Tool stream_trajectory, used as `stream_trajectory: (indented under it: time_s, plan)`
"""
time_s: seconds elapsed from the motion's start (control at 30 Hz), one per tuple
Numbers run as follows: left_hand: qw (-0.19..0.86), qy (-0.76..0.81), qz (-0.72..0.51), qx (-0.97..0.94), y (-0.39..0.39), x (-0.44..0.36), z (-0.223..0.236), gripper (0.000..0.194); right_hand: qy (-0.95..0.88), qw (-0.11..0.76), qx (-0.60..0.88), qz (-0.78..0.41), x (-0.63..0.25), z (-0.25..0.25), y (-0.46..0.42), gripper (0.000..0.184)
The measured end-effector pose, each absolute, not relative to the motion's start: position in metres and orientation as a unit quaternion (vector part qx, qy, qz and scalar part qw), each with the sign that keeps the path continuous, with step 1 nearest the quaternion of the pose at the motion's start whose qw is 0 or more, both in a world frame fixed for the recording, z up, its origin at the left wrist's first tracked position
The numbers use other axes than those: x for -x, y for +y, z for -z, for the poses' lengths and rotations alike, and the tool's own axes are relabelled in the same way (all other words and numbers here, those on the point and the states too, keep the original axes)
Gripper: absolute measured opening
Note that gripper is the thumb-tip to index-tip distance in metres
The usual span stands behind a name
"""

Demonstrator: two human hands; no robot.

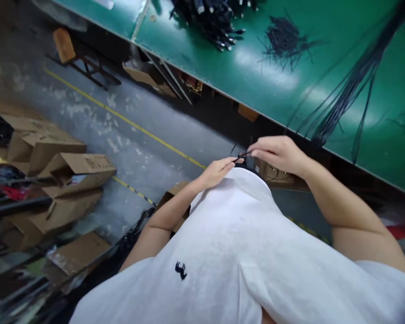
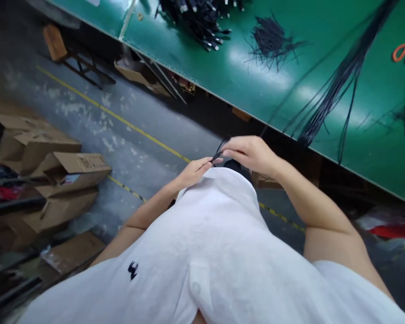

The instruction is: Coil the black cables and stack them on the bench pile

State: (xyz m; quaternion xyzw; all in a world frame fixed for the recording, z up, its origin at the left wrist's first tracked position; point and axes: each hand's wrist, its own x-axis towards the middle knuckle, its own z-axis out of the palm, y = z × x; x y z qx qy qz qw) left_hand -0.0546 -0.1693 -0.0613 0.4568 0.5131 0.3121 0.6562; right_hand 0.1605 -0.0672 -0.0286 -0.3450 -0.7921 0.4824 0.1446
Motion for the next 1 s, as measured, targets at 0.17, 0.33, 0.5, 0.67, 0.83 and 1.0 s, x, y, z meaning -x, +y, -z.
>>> stream_trajectory:
  time_s: [0.17, 0.33, 0.5, 0.67, 0.83, 1.0]
  plan:
    - [0.753, 0.444, -0.327, -0.359, -0.154, 0.063, 0.047, 0.039, -0.769, 0.226, 0.448, -0.397, -0.179, 0.024, -0.010, 0.035]
    - [0.798, 0.438, -0.333, -0.247, -0.141, 0.076, 0.033, 0.038, -0.734, 0.241, 0.509, -0.381, -0.208, 0.042, 0.001, 0.050]
    - [0.799, 0.456, -0.344, -0.188, -0.134, 0.092, 0.013, 0.033, -0.742, 0.190, 0.505, -0.399, -0.217, 0.076, 0.015, 0.056]
    - [0.707, 0.484, -0.491, -0.158, -0.123, 0.139, -0.022, 0.034, -0.709, 0.082, 0.558, -0.424, -0.254, 0.149, 0.020, 0.044]
    - [0.657, 0.484, -0.570, -0.096, -0.124, 0.148, -0.038, 0.043, -0.714, 0.024, 0.539, -0.446, -0.288, 0.175, -0.003, 0.027]
    - [0.625, 0.470, -0.619, -0.067, -0.129, 0.139, -0.047, 0.041, -0.699, 0.007, 0.592, -0.401, -0.305, 0.166, 0.000, 0.031]
